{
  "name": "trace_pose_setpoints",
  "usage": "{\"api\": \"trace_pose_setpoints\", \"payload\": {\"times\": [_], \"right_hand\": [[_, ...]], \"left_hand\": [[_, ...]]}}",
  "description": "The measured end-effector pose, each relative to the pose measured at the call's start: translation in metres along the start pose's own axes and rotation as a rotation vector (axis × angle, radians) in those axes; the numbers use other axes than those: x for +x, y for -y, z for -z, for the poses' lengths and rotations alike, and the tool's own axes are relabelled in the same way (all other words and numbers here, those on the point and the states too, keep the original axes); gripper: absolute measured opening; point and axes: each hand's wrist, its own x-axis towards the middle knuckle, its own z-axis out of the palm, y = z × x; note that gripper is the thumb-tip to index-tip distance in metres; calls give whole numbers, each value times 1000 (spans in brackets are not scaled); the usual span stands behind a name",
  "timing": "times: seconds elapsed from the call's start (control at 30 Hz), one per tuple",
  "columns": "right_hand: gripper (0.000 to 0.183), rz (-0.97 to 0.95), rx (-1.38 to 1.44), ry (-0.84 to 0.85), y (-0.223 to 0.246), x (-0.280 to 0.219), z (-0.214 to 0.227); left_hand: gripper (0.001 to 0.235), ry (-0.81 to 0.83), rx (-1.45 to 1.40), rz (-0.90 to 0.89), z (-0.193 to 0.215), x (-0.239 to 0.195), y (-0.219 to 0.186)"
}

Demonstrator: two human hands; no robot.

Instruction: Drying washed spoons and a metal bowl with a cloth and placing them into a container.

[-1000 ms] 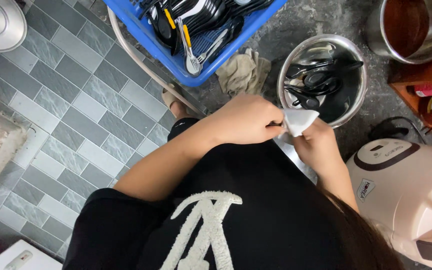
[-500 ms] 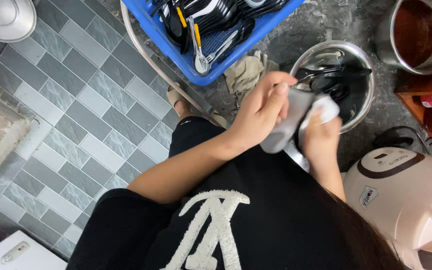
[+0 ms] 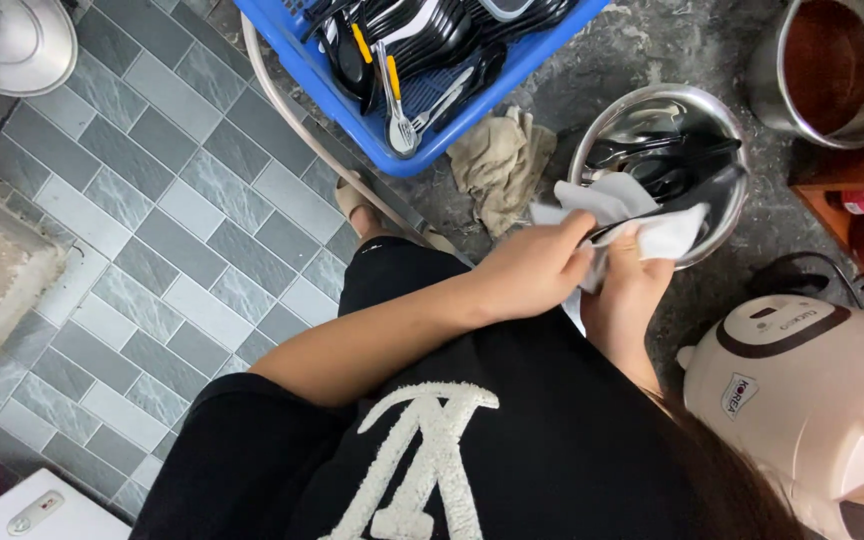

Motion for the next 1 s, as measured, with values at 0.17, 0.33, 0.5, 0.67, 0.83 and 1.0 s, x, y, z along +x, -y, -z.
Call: {"api": "trace_pose_setpoints", "payload": {"times": [0.17, 0.33, 0.5, 0.67, 0.83, 1.0], "right_hand": [[19, -16, -42, -96, 3, 13, 8], [25, -77, -57, -216, -3, 18, 28], [33, 74, -159, -118, -45, 10, 58], [44, 69, -188, -143, -48, 11, 50], [44, 15, -103, -319, -29, 22, 41], [51, -53, 123, -338, -24, 35, 93]], "left_hand": [[32, 58, -23, -2, -9, 5, 2], [36, 178, -462, 213, -23, 11, 18], [40, 263, -147, 269, -17, 16, 7], [40, 408, -47, 323, -23, 16, 18], [34, 323, 135, 173, -22, 24, 5], [35, 476, 269, 236, -18, 25, 6]]}}
